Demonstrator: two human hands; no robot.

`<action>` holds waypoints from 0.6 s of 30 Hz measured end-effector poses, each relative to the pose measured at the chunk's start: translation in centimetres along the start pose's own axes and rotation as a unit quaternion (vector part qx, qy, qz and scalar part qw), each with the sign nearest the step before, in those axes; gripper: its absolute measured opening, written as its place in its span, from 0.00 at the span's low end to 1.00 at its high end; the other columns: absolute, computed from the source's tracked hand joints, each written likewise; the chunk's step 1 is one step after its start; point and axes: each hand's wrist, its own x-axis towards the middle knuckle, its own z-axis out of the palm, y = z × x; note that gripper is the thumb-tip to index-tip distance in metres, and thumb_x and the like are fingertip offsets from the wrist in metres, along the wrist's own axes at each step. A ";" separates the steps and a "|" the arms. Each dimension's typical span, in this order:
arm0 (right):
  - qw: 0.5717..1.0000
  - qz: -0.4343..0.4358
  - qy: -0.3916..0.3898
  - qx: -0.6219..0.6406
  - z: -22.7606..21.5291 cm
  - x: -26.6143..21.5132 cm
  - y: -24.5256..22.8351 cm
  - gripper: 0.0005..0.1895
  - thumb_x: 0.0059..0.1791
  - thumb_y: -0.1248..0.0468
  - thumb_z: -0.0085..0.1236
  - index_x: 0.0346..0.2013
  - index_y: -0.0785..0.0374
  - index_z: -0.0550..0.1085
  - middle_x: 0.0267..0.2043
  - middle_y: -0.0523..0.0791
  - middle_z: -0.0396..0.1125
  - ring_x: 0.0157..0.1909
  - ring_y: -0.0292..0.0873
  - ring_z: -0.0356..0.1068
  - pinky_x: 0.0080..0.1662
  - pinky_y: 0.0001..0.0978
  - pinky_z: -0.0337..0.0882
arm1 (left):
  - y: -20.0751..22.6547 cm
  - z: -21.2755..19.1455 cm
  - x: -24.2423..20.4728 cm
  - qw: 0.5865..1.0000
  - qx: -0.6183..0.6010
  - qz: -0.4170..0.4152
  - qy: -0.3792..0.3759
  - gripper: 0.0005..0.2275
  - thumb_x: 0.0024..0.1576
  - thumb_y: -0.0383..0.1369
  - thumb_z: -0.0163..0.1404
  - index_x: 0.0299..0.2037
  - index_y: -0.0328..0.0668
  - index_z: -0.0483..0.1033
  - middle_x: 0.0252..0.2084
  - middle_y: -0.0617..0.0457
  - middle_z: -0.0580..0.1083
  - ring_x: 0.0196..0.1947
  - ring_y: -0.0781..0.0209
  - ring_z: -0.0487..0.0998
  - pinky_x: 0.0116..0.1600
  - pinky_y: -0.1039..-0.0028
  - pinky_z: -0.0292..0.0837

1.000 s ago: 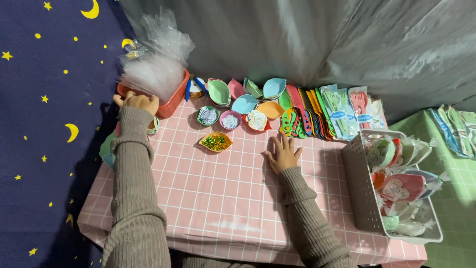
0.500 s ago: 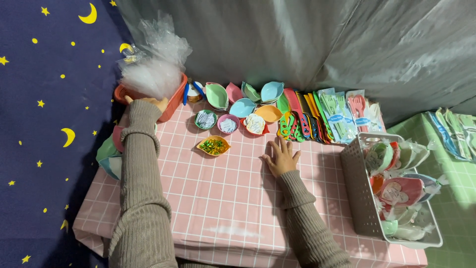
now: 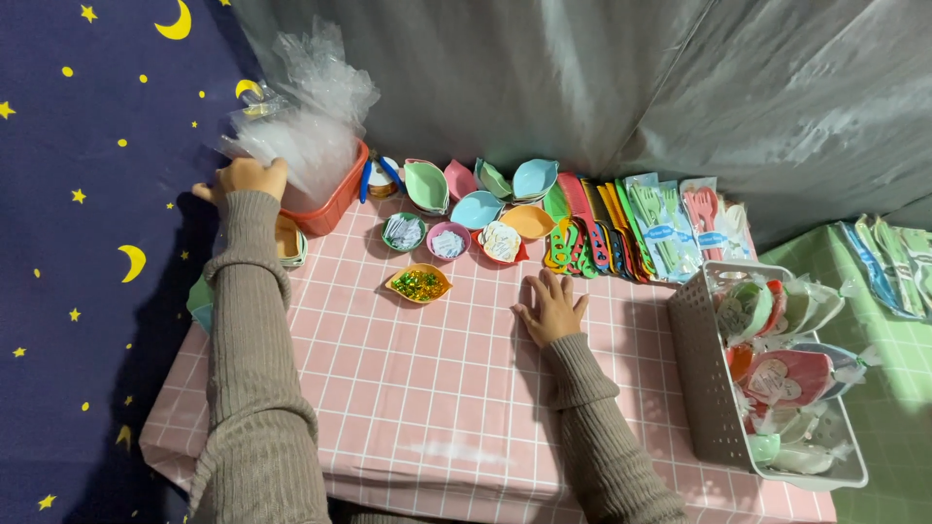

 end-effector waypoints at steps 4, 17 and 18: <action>1.000 0.001 0.005 -0.006 0.2 0.1 0.1 0.33 0.49 0.34 0.47 0.68 0.32 0.57 0.78 0.35 0.40 0.78 0.57 0.34 0.68 0.74 0.36 | -3.8 4.1 5.0 0.998 0.057 -0.037 0.001 0.14 0.53 0.42 0.45 0.39 0.50 0.83 0.45 0.48 0.80 0.53 0.44 0.76 0.56 0.53 0.61; 1.000 -0.004 -0.002 0.010 -0.7 -0.4 -0.4 0.33 0.50 0.36 0.49 0.68 0.33 0.58 0.77 0.37 0.40 0.78 0.57 0.32 0.68 0.74 0.35 | -8.0 6.7 7.9 0.969 -0.149 0.056 0.190 0.14 0.46 0.45 0.70 0.27 0.52 0.79 0.29 0.56 0.78 0.37 0.54 0.81 0.40 0.69 0.75; 1.000 -0.004 -0.002 0.012 -0.8 -0.5 -0.4 0.33 0.50 0.37 0.49 0.68 0.34 0.58 0.77 0.38 0.41 0.78 0.57 0.32 0.68 0.74 0.35 | -10.1 8.9 10.6 0.937 -0.157 0.093 0.300 0.12 0.46 0.44 0.70 0.26 0.56 0.79 0.27 0.60 0.78 0.33 0.59 0.82 0.35 0.74 0.75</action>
